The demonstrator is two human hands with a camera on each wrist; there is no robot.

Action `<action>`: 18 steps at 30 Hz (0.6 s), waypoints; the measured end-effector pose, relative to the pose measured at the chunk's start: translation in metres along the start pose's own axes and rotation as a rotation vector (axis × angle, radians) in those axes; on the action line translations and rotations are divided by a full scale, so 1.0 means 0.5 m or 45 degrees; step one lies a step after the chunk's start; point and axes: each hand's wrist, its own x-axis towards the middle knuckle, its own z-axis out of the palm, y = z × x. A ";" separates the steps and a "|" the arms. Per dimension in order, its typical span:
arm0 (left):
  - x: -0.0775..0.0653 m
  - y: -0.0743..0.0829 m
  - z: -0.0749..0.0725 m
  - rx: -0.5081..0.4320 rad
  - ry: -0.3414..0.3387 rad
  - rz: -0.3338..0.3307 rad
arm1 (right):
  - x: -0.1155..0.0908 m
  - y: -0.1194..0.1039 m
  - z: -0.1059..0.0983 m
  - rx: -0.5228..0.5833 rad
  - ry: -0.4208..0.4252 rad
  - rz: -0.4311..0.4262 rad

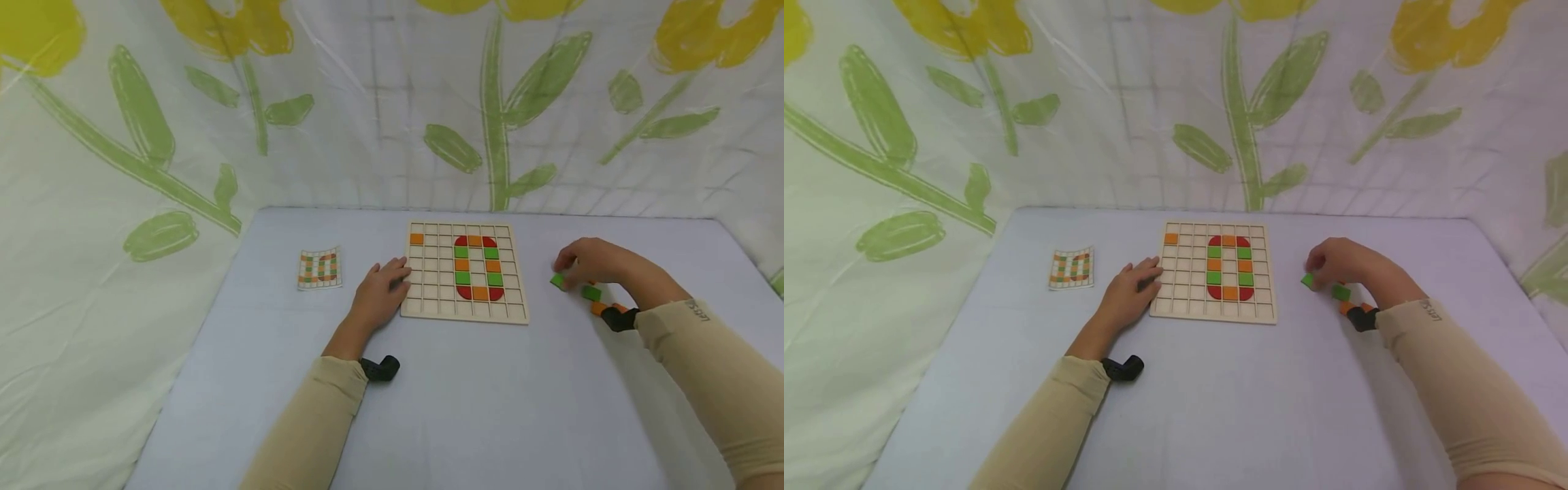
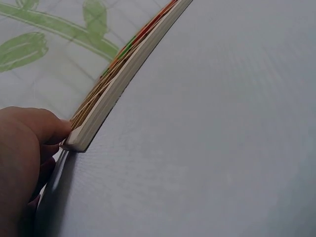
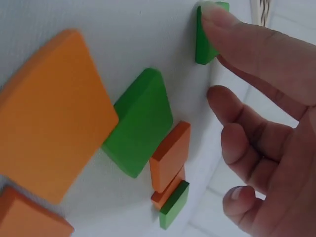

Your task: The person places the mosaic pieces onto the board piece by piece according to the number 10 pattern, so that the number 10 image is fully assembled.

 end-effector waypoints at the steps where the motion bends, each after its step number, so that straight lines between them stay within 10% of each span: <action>1: 0.001 -0.001 -0.001 0.001 0.002 0.001 | 0.002 0.000 0.001 0.004 0.001 -0.002; 10: 0.002 -0.005 -0.001 -0.005 -0.013 -0.009 | 0.020 -0.023 0.017 0.156 -0.072 -0.092; 18: -0.001 -0.004 0.002 -0.003 -0.008 0.005 | 0.071 -0.078 -0.002 0.407 0.167 -0.089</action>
